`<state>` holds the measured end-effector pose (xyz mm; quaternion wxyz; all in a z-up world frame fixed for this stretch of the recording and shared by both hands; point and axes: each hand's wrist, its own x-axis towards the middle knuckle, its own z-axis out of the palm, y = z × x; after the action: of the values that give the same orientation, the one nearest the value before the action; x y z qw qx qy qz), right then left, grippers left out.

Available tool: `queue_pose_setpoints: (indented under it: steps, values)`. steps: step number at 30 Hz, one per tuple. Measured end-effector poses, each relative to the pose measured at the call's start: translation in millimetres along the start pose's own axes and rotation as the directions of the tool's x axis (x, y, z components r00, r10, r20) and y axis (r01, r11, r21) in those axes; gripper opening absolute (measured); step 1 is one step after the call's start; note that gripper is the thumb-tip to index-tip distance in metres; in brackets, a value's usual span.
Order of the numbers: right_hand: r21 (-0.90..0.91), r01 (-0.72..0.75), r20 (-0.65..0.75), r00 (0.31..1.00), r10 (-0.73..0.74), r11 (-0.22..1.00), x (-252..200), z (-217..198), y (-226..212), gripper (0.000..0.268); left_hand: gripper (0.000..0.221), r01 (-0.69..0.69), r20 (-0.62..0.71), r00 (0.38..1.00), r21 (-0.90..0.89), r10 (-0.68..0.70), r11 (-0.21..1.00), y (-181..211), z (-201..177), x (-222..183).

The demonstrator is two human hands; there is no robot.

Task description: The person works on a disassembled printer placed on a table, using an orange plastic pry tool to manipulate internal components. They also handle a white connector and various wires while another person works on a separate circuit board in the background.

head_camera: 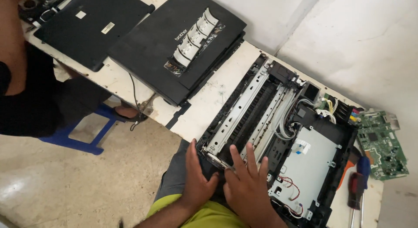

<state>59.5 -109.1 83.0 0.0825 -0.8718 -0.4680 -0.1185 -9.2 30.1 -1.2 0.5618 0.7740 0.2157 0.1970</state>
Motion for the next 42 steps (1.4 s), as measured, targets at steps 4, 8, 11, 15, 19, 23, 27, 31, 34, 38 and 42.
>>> queue_pose_setpoints:
  steps: [4,8,11,15,19,23,27,31,34,38,42]
  values:
    - [0.156,0.029,-0.002,1.000,-0.029,0.987,-1.3,10.0,10.2,0.020,0.110,0.047,0.011,0.999,0.026,-0.047,0.999,-6.7,-0.6,0.1]
    - [0.177,0.058,-0.045,0.998,-0.050,0.983,-0.4,5.2,8.6,0.022,0.106,0.014,0.009,1.000,0.008,-0.014,1.000,-9.9,0.5,-0.4]
    - [0.148,0.048,-0.027,0.999,-0.044,0.988,1.3,4.4,9.4,0.023,0.105,-0.002,-0.013,1.000,0.005,0.002,1.000,-6.9,1.1,2.1]
    - [0.099,0.008,-0.020,1.000,-0.006,0.995,3.7,1.0,6.1,0.012,0.108,-0.021,-0.029,0.999,0.009,0.021,1.000,-10.1,2.9,-0.2]
    - [0.136,0.027,-0.027,0.999,-0.024,0.990,2.1,6.9,8.7,0.010,0.105,-0.001,-0.024,1.000,-0.003,0.001,1.000,-7.5,1.5,1.4]
    - [0.202,-0.032,0.000,0.999,0.033,0.979,2.1,5.1,6.8,0.021,0.106,-0.026,-0.032,0.999,0.012,0.026,1.000,-13.6,2.7,-0.3]
    - [0.150,0.007,-0.048,0.999,0.001,0.989,5.4,1.3,7.8,0.023,0.106,-0.034,-0.038,0.999,0.006,0.034,0.999,-7.9,2.7,0.9]
    - [0.145,-0.002,-0.006,1.000,0.002,0.989,5.5,0.1,10.4,0.019,0.105,0.010,-0.017,1.000,-0.018,-0.010,1.000,-6.1,0.8,2.3]
    - [0.190,-0.026,-0.028,0.999,0.032,0.981,3.8,2.8,9.9,0.014,0.104,0.027,-0.001,1.000,-0.020,-0.027,0.999,-5.4,-0.5,2.3]
    - [0.198,-0.002,-0.012,1.000,0.005,0.980,3.1,0.6,8.5,0.026,0.106,0.064,-0.010,0.998,0.016,-0.064,0.998,1.1,-1.7,3.5]
    - [0.170,0.014,-0.022,1.000,-0.010,0.985,3.7,1.6,10.8,0.022,0.105,0.030,-0.019,0.999,0.017,-0.030,0.999,-4.5,-0.1,3.3]
